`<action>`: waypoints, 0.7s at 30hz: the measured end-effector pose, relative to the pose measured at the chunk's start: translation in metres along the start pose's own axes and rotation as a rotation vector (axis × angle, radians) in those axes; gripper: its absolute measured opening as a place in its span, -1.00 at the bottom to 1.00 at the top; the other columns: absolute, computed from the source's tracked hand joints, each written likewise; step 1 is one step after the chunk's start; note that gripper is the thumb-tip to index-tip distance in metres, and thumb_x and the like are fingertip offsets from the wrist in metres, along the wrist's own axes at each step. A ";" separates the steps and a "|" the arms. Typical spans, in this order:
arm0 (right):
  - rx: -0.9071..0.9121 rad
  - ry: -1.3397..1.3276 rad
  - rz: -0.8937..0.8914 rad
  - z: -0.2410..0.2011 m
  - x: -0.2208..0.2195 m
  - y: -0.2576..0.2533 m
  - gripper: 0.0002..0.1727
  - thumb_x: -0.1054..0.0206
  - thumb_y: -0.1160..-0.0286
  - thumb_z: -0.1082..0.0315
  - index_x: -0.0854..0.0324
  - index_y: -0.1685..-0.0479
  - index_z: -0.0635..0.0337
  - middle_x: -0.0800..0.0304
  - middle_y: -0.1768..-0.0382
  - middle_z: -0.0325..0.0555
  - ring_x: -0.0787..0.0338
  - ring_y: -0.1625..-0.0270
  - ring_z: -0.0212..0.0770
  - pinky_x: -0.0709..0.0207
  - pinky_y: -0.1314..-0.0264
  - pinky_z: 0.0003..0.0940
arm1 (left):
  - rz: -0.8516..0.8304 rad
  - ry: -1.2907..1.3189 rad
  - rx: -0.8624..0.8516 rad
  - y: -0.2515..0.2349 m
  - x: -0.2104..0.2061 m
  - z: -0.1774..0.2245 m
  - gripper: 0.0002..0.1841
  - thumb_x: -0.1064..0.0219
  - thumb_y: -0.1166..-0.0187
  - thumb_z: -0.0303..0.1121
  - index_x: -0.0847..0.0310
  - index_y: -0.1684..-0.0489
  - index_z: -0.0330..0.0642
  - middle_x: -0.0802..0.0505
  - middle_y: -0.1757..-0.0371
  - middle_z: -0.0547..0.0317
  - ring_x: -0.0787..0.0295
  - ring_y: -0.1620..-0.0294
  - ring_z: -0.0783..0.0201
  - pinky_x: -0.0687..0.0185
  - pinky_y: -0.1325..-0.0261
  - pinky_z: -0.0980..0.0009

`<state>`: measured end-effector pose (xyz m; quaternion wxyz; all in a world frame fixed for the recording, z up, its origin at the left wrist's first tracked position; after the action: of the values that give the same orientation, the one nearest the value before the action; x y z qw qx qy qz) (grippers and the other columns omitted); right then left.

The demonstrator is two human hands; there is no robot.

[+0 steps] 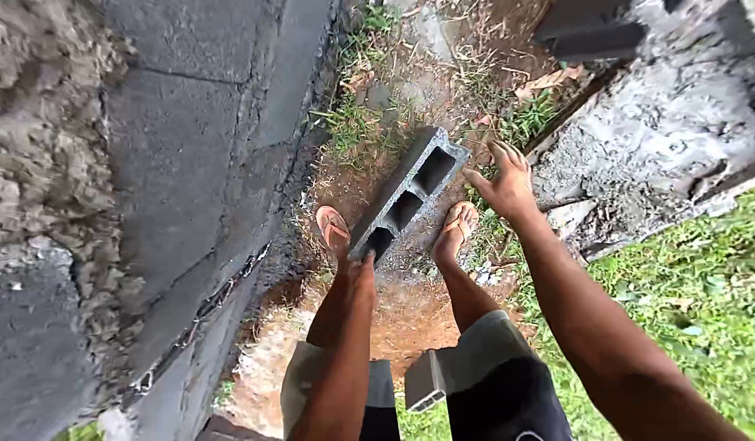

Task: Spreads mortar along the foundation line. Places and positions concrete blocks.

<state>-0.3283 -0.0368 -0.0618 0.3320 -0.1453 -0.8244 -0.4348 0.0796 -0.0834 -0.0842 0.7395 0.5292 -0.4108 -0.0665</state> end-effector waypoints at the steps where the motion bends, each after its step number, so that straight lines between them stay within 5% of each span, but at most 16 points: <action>1: 0.058 0.083 -0.093 -0.018 -0.012 -0.024 -0.08 -0.36 -0.45 -0.29 -0.41 -0.69 0.19 -0.42 -0.71 0.14 -0.23 -0.83 0.22 0.08 -0.86 0.35 | 0.065 0.015 -0.009 -0.002 -0.004 0.001 -0.42 -0.52 -0.55 -0.09 -0.59 -0.42 -0.31 -0.77 -0.38 -0.14 -0.69 -0.44 0.07 -0.59 -0.52 0.06; 3: 0.078 0.207 -0.253 -0.044 -0.033 -0.058 -0.14 -0.47 -0.44 -0.16 -0.48 -0.60 0.29 -0.58 -0.53 0.33 -0.41 -0.69 0.36 0.01 -0.78 0.46 | 0.139 0.142 -0.057 -0.001 -0.010 0.009 -0.35 -0.55 -0.53 -0.31 -0.42 -0.57 -0.35 -0.71 -0.44 -0.21 -0.67 -0.47 0.06 -0.58 -0.56 0.12; 5: 0.025 0.243 -0.312 -0.052 -0.038 -0.068 -0.33 -0.48 -0.54 0.06 -0.53 -0.48 0.39 -0.70 -0.29 0.50 -0.62 -0.45 0.51 -0.30 -0.54 0.56 | 0.184 0.193 -0.076 0.005 -0.015 0.014 -0.31 -0.55 -0.49 -0.42 -0.35 -0.63 -0.37 -0.69 -0.45 -0.26 -0.67 -0.46 0.03 -0.57 -0.55 0.12; 8: 0.010 0.250 -0.284 -0.055 -0.037 -0.066 -0.58 -0.39 -0.62 0.24 -0.60 -0.23 0.43 -0.73 -0.06 0.61 -0.70 -0.20 0.66 -0.48 -0.15 0.67 | 0.177 0.076 -0.065 0.015 -0.001 0.021 -0.31 -0.50 -0.56 -0.33 -0.32 -0.64 -0.45 -0.67 -0.47 -0.34 -0.62 -0.51 -0.07 -0.48 -0.60 0.06; 11: -0.032 0.333 -0.340 -0.054 -0.011 -0.042 -0.51 -0.31 -0.67 0.18 -0.58 -0.35 0.45 -0.69 -0.24 0.59 -0.63 -0.40 0.59 -0.39 -0.41 0.58 | 0.133 -0.072 -0.104 0.041 0.035 0.038 -0.26 -0.49 -0.55 -0.23 -0.29 -0.70 -0.33 -0.72 -0.45 -0.26 -0.65 -0.50 -0.07 -0.49 -0.59 -0.01; 13: -0.074 0.352 -0.353 -0.053 0.025 0.004 -0.44 -0.29 -0.70 0.12 -0.56 -0.40 0.47 -0.66 -0.29 0.60 -0.60 -0.45 0.56 -0.37 -0.49 0.54 | 0.125 -0.190 -0.126 0.071 0.063 0.038 -0.19 -0.49 -0.48 -0.09 -0.27 -0.76 -0.17 -0.77 -0.42 -0.10 -0.71 -0.45 0.03 -0.57 -0.55 -0.01; 14: -0.092 0.364 -0.342 -0.057 0.050 0.029 -0.44 -0.29 -0.70 0.10 -0.56 -0.39 0.47 -0.67 -0.28 0.59 -0.62 -0.44 0.55 -0.38 -0.49 0.52 | 0.148 -0.232 -0.140 0.087 0.076 0.041 -0.24 -0.50 -0.43 -0.03 -0.43 -0.65 -0.16 -0.81 -0.34 -0.09 -0.76 -0.38 0.01 -0.60 -0.49 -0.07; 21: -0.109 0.310 -0.219 -0.120 0.228 0.200 -0.53 -0.32 -0.68 0.12 -0.67 -0.13 0.47 -0.77 -0.06 0.52 -0.73 -0.26 0.49 -0.46 -0.37 0.47 | 0.036 -0.249 -0.205 0.289 0.201 0.099 -0.50 -0.43 -0.55 -0.08 -0.70 -0.26 -0.31 -0.87 -0.12 -0.23 -0.80 -0.25 -0.16 -0.60 -0.37 -0.22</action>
<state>-0.3398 -0.0300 0.2640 0.3975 -0.0039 -0.7496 -0.5293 0.0464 -0.1380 0.2753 0.7341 0.4312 -0.4997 -0.1600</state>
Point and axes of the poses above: each hand's wrist, its own y-axis away from the middle knuckle, its own x-axis out of the back of the hand, z = x × y, the point moved 5 cm from there along -y, towards the middle knuckle
